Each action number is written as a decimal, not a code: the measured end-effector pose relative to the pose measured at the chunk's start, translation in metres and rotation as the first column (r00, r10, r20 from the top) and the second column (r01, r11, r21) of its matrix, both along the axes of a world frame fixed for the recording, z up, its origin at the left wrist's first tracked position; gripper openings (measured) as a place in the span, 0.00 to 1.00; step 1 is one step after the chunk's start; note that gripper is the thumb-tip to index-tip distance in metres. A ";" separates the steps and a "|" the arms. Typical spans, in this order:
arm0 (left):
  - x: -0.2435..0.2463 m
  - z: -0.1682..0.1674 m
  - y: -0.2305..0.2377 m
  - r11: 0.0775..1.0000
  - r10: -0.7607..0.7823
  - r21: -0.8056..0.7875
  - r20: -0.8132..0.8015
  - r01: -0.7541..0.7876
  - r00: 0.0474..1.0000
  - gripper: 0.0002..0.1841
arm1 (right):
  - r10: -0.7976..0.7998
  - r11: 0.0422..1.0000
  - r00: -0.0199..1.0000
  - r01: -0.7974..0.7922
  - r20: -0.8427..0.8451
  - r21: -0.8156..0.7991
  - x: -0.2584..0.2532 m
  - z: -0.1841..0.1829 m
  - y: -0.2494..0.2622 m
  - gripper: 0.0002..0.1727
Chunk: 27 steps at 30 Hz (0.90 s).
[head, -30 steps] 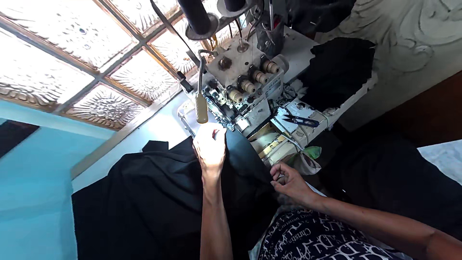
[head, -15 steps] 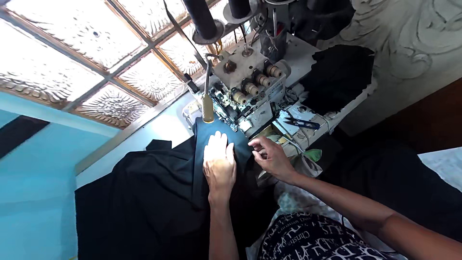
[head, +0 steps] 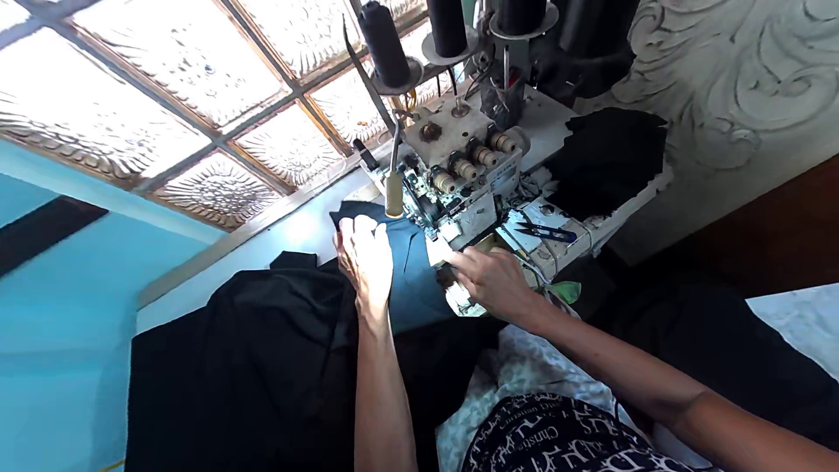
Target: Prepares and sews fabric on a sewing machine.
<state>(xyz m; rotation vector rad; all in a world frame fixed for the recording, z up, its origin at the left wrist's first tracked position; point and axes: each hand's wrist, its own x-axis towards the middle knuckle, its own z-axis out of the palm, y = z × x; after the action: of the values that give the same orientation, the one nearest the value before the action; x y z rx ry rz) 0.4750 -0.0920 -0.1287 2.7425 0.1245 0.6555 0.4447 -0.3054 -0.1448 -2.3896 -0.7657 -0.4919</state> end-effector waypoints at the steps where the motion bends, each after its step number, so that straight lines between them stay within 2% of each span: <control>1: -0.001 0.000 0.001 0.999 0.036 -0.019 -0.011 -0.036 0.999 0.15 | 0.006 1.000 0.999 -0.006 -0.046 0.015 -0.003 0.000 -0.008 0.10; 3: -0.006 -0.002 0.002 0.994 0.099 -0.044 -0.028 -0.100 0.995 0.15 | -0.049 0.999 0.992 0.050 -0.115 0.004 -0.003 -0.004 -0.031 0.12; 7: -0.021 -0.009 0.010 0.979 0.190 -0.073 0.034 -0.188 0.981 0.14 | -0.284 0.958 0.936 0.267 -0.210 -0.108 0.016 -0.024 -0.085 0.16; 10: -0.037 -0.012 0.018 0.968 0.242 -0.098 0.143 -0.229 0.960 0.13 | -0.361 0.925 0.891 0.304 -0.277 -0.228 0.025 -0.034 -0.107 0.19; 13: -0.049 -0.004 0.017 0.968 0.248 -0.113 0.281 -0.224 0.927 0.13 | -0.354 0.917 0.902 0.283 -0.247 -0.282 0.027 -0.040 -0.111 0.19; 17: -0.060 0.008 0.009 0.971 0.229 -0.149 0.331 -0.188 0.916 0.11 | -0.333 0.914 0.940 0.302 -0.078 -0.271 0.041 -0.050 -0.117 0.07; 20: -0.065 0.010 0.006 0.974 0.212 -0.152 0.337 -0.169 0.918 0.10 | -0.329 0.934 0.939 0.309 -0.094 -0.179 0.032 -0.028 -0.107 0.09; 23: -0.067 0.011 0.003 0.978 0.195 -0.143 0.353 -0.153 0.915 0.09 | -0.233 0.971 0.962 0.223 -0.144 -0.080 0.011 0.008 -0.074 0.13; 27: -0.071 0.018 -0.005 0.984 0.159 -0.137 0.361 -0.117 0.919 0.09 | -0.101 0.990 0.966 0.074 -0.238 -0.121 0.003 0.048 -0.021 0.22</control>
<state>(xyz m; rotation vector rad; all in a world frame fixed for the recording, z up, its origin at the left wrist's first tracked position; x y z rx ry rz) 0.4036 -0.0969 -0.1106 2.4654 0.2606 1.1559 0.4479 -0.3260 -0.0971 -2.5354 -0.5930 -0.1876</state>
